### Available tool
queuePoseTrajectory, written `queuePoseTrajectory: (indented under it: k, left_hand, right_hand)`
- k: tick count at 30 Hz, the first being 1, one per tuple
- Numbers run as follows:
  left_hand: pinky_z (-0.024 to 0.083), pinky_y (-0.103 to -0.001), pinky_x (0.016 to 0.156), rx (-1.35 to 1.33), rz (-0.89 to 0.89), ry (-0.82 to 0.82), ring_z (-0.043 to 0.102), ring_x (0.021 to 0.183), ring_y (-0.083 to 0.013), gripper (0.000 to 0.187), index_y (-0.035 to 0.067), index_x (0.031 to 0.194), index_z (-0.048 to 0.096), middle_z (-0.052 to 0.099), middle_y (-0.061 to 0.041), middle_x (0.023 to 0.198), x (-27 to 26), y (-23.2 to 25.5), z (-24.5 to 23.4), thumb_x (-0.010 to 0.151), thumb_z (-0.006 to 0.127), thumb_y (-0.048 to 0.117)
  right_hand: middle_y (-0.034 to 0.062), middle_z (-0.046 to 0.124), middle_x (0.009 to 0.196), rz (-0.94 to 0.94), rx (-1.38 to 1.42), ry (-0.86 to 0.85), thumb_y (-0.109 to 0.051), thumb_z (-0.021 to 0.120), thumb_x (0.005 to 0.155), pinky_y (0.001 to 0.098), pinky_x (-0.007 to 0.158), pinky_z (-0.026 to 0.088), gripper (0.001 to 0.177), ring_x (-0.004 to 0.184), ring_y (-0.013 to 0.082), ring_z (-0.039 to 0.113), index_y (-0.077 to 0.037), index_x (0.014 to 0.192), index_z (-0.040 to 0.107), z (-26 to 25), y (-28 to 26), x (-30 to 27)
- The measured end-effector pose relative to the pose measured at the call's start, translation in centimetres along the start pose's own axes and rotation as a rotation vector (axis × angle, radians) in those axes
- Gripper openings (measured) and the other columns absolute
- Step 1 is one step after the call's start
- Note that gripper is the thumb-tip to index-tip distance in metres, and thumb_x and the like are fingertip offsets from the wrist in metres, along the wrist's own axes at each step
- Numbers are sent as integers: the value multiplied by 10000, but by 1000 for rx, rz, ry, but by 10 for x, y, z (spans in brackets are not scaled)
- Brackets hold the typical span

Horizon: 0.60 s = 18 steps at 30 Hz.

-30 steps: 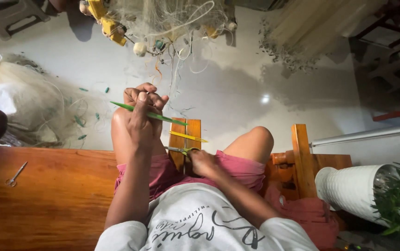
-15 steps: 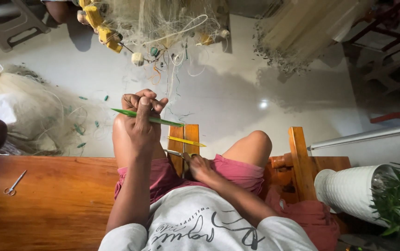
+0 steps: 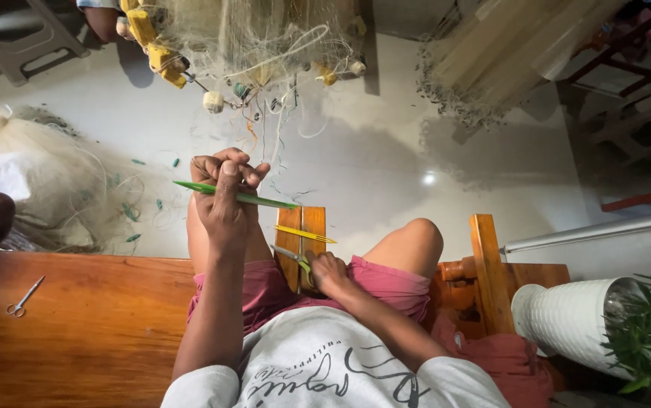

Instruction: Repairing a fishing net using a shuttle and scissors to tie knots and cut twine.

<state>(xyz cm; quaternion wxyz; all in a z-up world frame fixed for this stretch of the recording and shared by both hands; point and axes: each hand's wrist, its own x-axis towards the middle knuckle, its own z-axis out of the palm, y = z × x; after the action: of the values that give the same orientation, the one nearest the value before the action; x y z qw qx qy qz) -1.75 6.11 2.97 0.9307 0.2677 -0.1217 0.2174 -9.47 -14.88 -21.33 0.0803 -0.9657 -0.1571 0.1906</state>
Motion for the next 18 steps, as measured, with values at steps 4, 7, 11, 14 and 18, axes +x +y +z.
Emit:
queuePoseTrajectory:
  k: [4, 7, 11, 14, 18]
  left_hand:
    - [653, -497, 881, 0, -3, -10, 655, 668, -150, 186, 96, 962, 319, 577, -192, 1030, 1, 3, -1, 1015, 487, 38]
    - [655, -490, 881, -16, 4, 0, 656, 664, -153, 196, 104, 960, 321, 578, -197, 1035, -1, 5, 1, 1008, 499, 37]
    - [645, -471, 902, 10, 12, -64, 663, 691, -143, 192, 117, 961, 322, 585, -176, 1051, -4, 0, 3, 1020, 492, 51]
    - [635, -466, 924, 94, 17, -146, 673, 705, -137, 176, 123, 949, 332, 597, -162, 1049, -7, 3, 13, 1026, 472, 51]
    - [621, -432, 950, 58, 1, -209, 685, 748, -111, 180, 123, 956, 330, 618, -125, 1083, -12, -8, 28, 1042, 461, 34]
  right_hand:
    - [174, 715, 897, 29, -4, -21, -129, 569, 872, 527, 725, 584, 305, 898, 386, 711, -138, 1161, 667, 0, -2, -5]
    - [194, 720, 897, 116, 106, -39, -186, 584, 867, 567, 742, 578, 323, 903, 434, 716, -135, 1184, 616, -57, -26, -30]
    - [208, 726, 980, 183, 409, 176, -173, 614, 877, 523, 792, 563, 470, 936, 409, 710, -226, 1323, 474, -99, -38, -64]
    - [229, 723, 1003, 122, 656, 580, -63, 654, 795, 440, 734, 593, 521, 891, 364, 726, -143, 1303, 569, -101, -20, -72]
    - [143, 630, 1068, -137, 957, 1031, 86, 744, 810, 329, 806, 568, 680, 882, 174, 600, 9, 1433, 481, -168, -24, -81]
